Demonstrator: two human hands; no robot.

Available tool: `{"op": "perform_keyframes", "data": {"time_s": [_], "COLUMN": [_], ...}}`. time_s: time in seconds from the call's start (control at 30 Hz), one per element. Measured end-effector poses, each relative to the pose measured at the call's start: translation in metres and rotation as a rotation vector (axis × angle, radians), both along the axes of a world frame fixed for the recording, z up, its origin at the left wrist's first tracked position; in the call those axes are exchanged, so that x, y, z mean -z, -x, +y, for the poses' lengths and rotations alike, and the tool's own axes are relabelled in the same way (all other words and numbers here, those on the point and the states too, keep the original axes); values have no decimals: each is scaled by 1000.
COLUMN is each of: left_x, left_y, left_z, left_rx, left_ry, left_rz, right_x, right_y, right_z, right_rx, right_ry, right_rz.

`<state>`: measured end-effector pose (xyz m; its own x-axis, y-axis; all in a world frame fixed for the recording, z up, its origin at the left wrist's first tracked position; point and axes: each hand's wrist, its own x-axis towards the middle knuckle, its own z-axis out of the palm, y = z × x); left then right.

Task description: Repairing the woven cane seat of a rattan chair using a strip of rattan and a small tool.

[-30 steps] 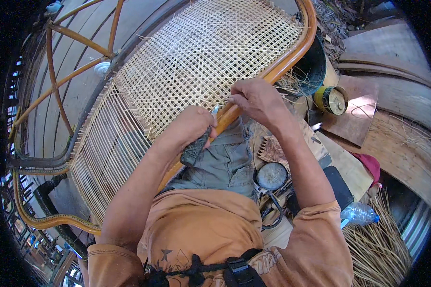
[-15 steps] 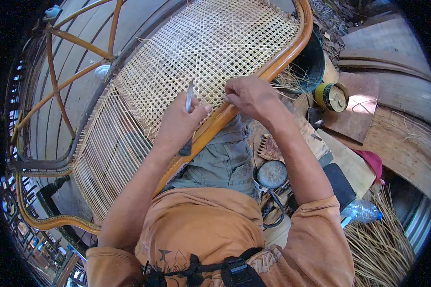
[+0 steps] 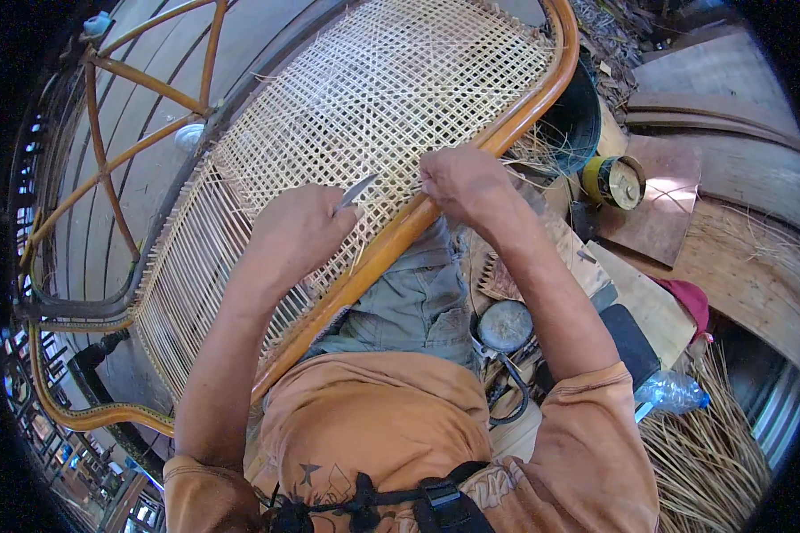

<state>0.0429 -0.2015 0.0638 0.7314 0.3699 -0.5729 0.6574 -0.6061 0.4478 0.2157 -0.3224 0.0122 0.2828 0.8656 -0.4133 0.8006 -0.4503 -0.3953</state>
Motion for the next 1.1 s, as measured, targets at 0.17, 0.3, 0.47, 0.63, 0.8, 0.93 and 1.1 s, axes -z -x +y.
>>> {"op": "perform_keyframes", "data": {"time_s": [0.17, 0.3, 0.47, 0.63, 0.8, 0.93, 1.1], "left_x": [20, -6, 20, 36, 33, 42, 43], "left_y": [14, 18, 0, -16, -22, -27, -36], "left_z": [17, 1, -32, -22, -20, -16, -1], "left_rx": [-36, -257, -222, -559, -532, -515, -348], "left_ry": [-236, -146, 347, 815, 836, 802, 783], "left_rz": [80, -131, 8, 58, 70, 154, 255], "right_x": [-14, -4, 3, 8, 3, 9, 8], "right_y": [3, 2, 1, 1, -1, -1, 0], "right_z": [8, -6, -14, -15, -15, -19, -19], "right_rx": [-16, 61, 85, 97, 97, 119, 110], "right_ry": [75, 33, -39, -74, -88, -145, -144], "right_rz": [-17, -45, 3, 29, 36, 82, 45]}}
